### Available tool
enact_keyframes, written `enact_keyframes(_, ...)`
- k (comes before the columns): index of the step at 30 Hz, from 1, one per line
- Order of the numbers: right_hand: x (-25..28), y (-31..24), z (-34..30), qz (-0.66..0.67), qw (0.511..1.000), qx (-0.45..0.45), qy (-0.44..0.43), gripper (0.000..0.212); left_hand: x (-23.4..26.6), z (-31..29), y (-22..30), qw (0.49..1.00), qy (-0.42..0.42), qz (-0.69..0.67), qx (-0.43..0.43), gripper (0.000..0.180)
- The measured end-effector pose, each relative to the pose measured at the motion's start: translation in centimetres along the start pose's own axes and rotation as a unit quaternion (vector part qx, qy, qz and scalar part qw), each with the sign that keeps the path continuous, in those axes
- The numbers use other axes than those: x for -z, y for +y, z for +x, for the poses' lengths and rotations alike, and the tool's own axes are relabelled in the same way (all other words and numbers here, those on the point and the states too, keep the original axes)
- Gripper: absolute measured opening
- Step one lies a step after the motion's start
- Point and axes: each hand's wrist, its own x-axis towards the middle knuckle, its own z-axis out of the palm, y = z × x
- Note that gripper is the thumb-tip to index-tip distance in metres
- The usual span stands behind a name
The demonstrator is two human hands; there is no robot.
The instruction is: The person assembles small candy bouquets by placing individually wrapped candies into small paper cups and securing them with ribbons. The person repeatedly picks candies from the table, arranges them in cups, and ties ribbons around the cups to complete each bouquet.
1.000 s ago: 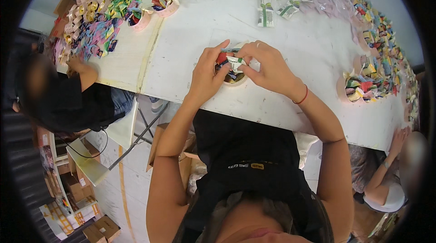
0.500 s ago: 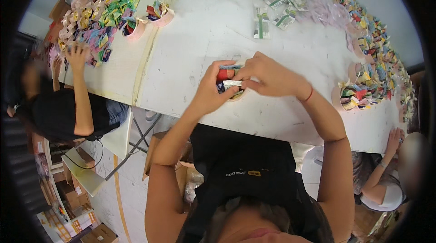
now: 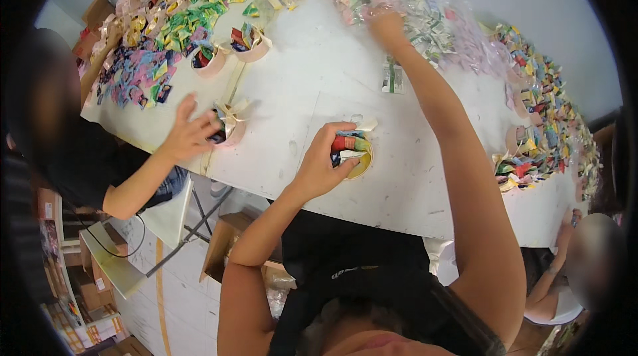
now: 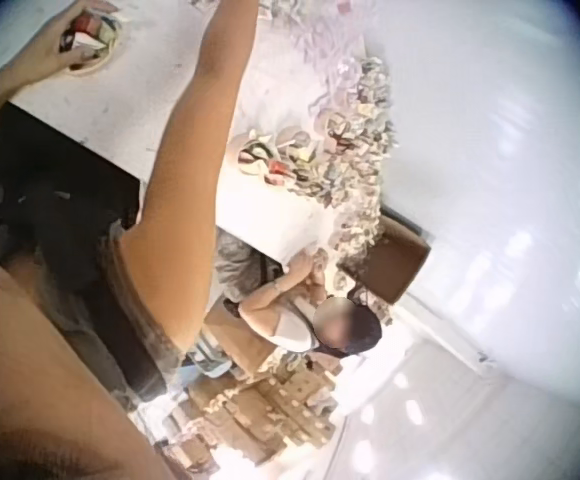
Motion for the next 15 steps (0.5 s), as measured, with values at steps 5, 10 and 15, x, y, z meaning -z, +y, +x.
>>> enact_keyframes(5,12.6,-5.7,-10.1,0.365,0.915,-0.133,-0.107,0.022,-0.2,-0.8,-0.7,0.993,0.022,-0.092,0.076,0.054)
enact_keyframes(10,25.2,-12.6,-19.5,0.506,0.838,0.043,-0.199,0.025,-0.5,-0.7,0.1,0.994,0.035,-0.094,0.046,0.052)
enact_keyframes(15,24.1,-15.3,-20.2,0.329,0.902,0.206,-0.188,0.024,0.3,-0.5,-0.7,0.998,0.021,-0.066,0.001,0.055)
